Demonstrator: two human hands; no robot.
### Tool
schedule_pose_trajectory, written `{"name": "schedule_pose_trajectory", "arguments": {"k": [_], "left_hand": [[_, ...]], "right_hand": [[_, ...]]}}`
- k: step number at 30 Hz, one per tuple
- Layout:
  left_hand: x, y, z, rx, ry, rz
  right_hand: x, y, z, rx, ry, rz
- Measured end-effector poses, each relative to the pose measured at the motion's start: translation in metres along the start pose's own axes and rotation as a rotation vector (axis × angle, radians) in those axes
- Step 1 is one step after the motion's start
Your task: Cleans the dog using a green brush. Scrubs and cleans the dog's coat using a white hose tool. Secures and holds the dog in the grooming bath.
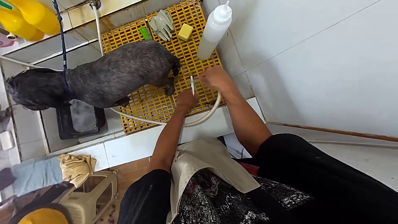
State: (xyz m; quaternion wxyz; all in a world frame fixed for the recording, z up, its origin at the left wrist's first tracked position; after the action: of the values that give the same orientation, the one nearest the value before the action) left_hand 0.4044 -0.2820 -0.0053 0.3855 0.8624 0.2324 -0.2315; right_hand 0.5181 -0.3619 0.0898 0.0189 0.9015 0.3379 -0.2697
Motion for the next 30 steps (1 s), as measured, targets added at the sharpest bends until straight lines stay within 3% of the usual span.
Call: {"name": "schedule_pose_trajectory", "arguments": {"k": [5,7,11,16,19,25,30], "left_hand": [[-0.006,0.006,0.006,-0.004,0.006,-0.007],[-0.002,0.005,0.007,-0.17,-0.001,0.033],[0.005,0.004,0.011,-0.773,-0.094,0.079],[-0.013,0.004,0.005,-0.951,-0.054,0.145],[-0.034,0.007,-0.01,-0.897,-0.08,0.185],[-0.019,-0.021,-0.009,-0.478,0.221,0.305],[-0.02,-0.029,-0.009,-0.481,0.324,0.281]], "right_hand": [[-0.015,0.014,0.012,0.057,0.036,0.041],[-0.02,0.022,0.015,0.138,0.037,0.041],[-0.034,0.027,0.028,0.231,0.01,0.058],[-0.059,0.025,0.04,0.384,0.196,0.081],[-0.07,0.017,0.036,0.44,0.287,0.122],[-0.063,0.01,0.037,0.435,0.267,0.13],[-0.06,0.01,0.033,0.415,0.243,0.095]]}}
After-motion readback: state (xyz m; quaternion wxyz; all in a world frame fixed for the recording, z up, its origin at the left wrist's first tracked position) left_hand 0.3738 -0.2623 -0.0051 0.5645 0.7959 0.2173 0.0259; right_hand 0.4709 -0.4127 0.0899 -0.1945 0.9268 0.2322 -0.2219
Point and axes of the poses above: each hand's wrist, its own x-axis towards the middle knuckle, its own z-axis out of the palm, y = z × x, the point moved 3 cm from there along x, towards the middle knuckle, and after that the axes turned 9 degrees about -x, right-handed, at the moved point
